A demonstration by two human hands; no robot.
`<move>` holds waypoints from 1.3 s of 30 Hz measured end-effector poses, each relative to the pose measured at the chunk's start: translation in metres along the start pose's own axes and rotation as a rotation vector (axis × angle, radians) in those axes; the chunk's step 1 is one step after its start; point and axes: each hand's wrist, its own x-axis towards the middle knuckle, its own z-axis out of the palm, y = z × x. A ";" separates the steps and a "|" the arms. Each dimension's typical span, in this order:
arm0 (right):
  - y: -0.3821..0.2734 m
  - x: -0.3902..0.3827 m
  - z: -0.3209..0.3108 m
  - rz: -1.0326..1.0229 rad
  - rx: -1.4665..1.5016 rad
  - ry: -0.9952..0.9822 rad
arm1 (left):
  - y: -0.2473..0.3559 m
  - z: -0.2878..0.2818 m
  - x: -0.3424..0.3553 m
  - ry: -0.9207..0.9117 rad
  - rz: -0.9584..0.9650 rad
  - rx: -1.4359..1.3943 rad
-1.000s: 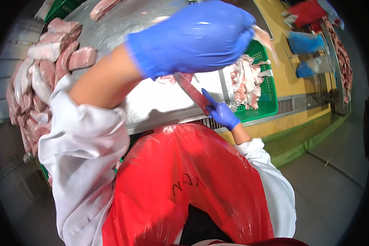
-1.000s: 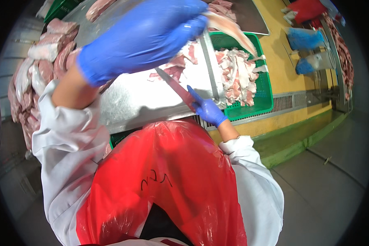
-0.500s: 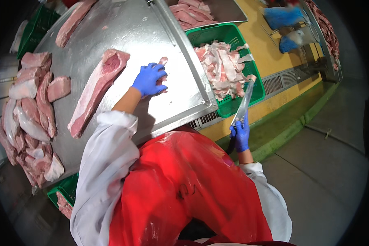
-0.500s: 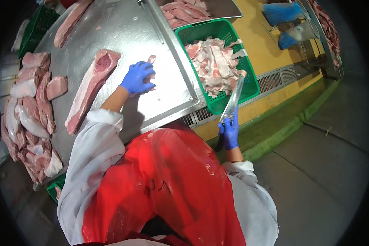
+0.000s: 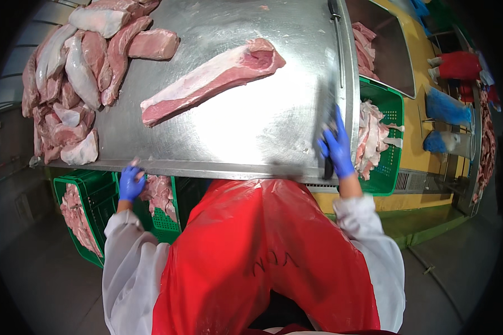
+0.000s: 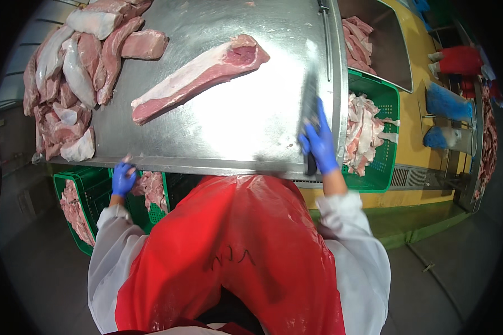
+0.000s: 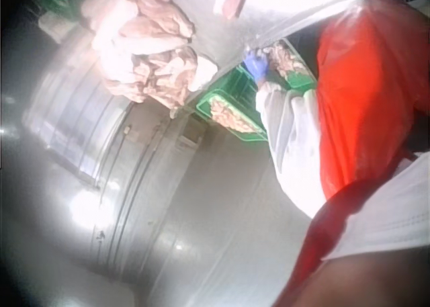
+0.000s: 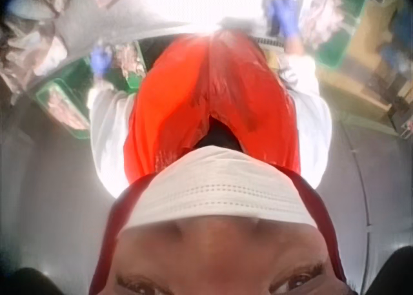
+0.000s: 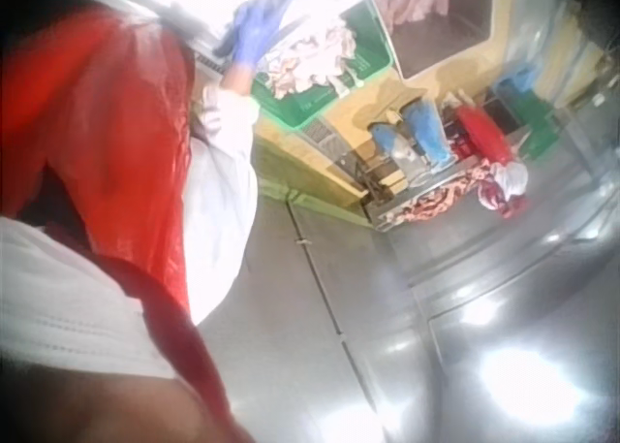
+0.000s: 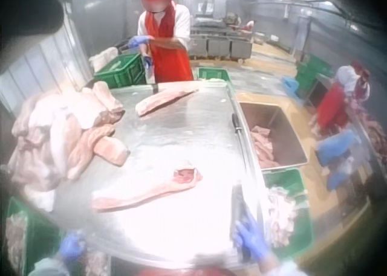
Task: The person repeatedly cuts large pieces of raw meat on a stainless steel table using a knife. They trim fat and separate portions, placing trimmed pieces into a green basket and finished cuts onto the table.
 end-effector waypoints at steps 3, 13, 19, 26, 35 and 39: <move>0.007 0.125 0.041 -0.295 -0.707 0.069 | -0.020 -0.019 -0.040 -0.252 -0.144 0.248; 0.005 0.240 0.066 -0.360 -0.962 0.095 | 0.188 -0.022 0.218 0.369 0.428 -0.148; 0.052 0.155 0.062 -0.380 -0.797 0.066 | 0.241 0.014 0.335 0.422 0.267 -0.059; 0.075 0.076 0.060 -0.267 -0.701 -0.145 | 0.245 0.026 0.345 0.494 0.294 -0.017; 0.017 0.060 -0.061 -0.137 -0.160 0.167 | 0.407 0.019 0.326 0.256 0.280 0.026; 0.014 0.109 -0.031 -0.223 0.036 0.130 | 0.413 0.024 0.364 0.036 -0.009 -0.158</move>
